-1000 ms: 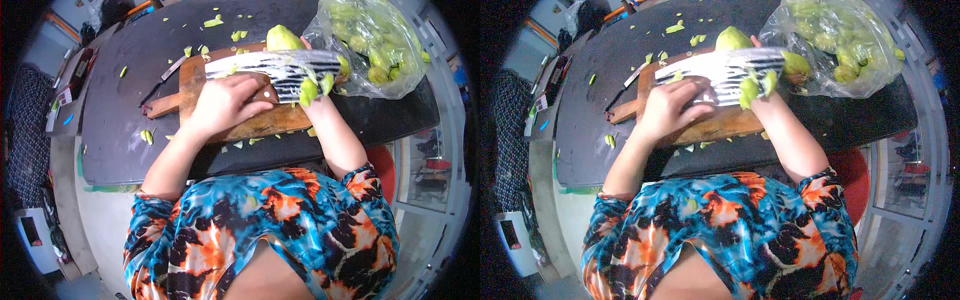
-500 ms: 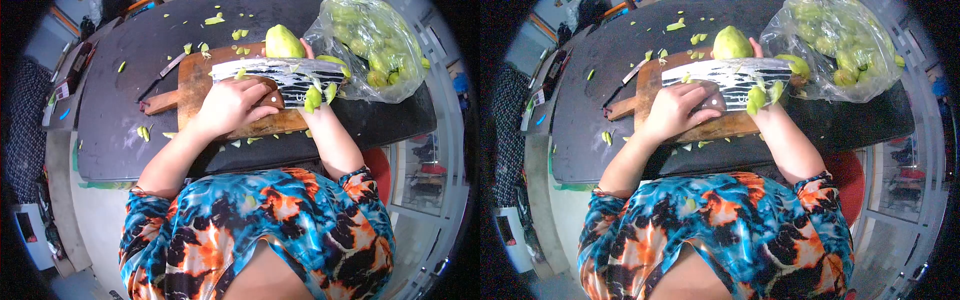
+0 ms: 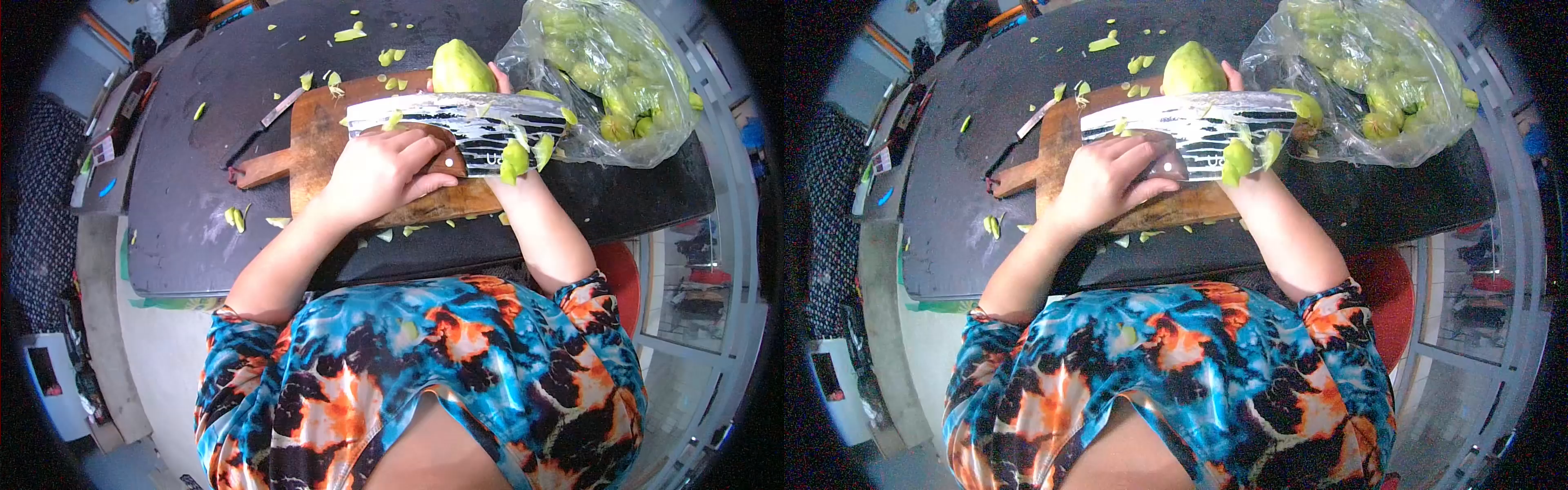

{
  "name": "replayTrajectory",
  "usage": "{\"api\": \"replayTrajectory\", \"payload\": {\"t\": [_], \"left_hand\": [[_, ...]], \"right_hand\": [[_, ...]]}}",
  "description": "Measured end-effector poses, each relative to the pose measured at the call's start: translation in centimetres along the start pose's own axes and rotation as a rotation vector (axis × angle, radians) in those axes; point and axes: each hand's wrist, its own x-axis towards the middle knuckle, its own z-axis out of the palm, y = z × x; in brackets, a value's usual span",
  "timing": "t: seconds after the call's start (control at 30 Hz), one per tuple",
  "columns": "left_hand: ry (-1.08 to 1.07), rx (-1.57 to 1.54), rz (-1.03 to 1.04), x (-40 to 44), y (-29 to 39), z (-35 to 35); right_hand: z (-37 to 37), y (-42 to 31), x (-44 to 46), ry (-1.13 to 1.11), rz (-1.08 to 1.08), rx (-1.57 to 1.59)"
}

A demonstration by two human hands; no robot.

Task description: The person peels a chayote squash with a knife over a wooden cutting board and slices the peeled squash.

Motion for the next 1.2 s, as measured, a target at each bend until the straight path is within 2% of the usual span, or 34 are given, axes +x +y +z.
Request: {"api": "replayTrajectory", "payload": {"t": [0.1,0.13,0.17,0.23,0.27,0.3,0.33,0.37,0.47,0.5,0.57,0.6,0.67,0.7,0.83,1.03,1.17,1.2], "left_hand": [[-0.010,0.019,-0.021,0.0,-0.3,-0.1],[-0.001,0.028,-0.062,0.0,-0.6,-0.4],[0.007,0.037,-0.103,0.0,-1.1,-0.8],[0.033,-0.056,-0.332,-0.5,-2.9,-0.6],[0.077,-0.049,-0.419,-0.7,-4.0,-0.6],[0.121,-0.043,-0.507,-0.7,-4.7,-1.0],[0.221,-0.050,-0.494,-0.4,-5.0,-1.4],[0.220,-0.130,-0.492,-0.5,-4.6,-1.9],[0.185,-0.091,-0.446,-0.4,-3.8,-2.3],[0.138,-0.089,-0.417,-0.5,-3.3,-2.1],[0.069,-0.065,-0.262,-0.1,-1.8,-2.1],[0.052,-0.070,-0.180,0.1,-1.0,-1.9],[0.046,-0.066,-0.045,0.3,-0.2,-1.3],[0.040,-0.071,-0.041,0.3,-0.1,-1.2],[0.037,-0.092,-0.025,0.3,0.1,-1.2],[0.002,-0.065,0.026,0.5,0.6,-1.5],[0.038,-0.019,0.023,0.5,0.1,-0.9],[0.055,-0.001,0.022,0.6,-0.2,-0.9]], "right_hand": [[1.0,0.4,-0.1,0.162,-0.164,-0.008],[-0.3,-0.1,1.0,-0.116,-0.078,0.240],[-0.7,0.4,1.5,0.280,-0.322,-0.172],[4.7,0.1,0.7,0.483,-0.284,-0.112],[1.2,-1.9,0.6,0.032,-0.053,0.031],[1.8,-1.9,0.8,-0.043,-0.077,-0.099],[2.2,-2.0,0.8,-0.067,-0.085,-0.143],[2.4,-2.1,0.7,-0.091,-0.094,-0.186],[2.5,-1.6,0.7,0.203,-0.149,-0.181],[4.4,-0.8,0.4,0.429,-0.251,-0.227],[5.2,0.0,0.1,0.251,-0.321,-0.174],[0.5,-0.6,1.6,0.268,-0.303,-0.237],[2.0,-1.1,0.5,0.159,-0.178,-0.195],[3.0,-1.2,-0.2,0.103,-0.117,-0.173],[4.1,-0.8,-0.3,0.191,-0.114,-0.169],[4.4,-0.9,-0.4,0.157,-0.052,-0.150],[3.5,-1.3,-0.2,0.127,-0.051,-0.160],[3.9,-1.0,-0.1,0.189,-0.119,-0.085]]}}
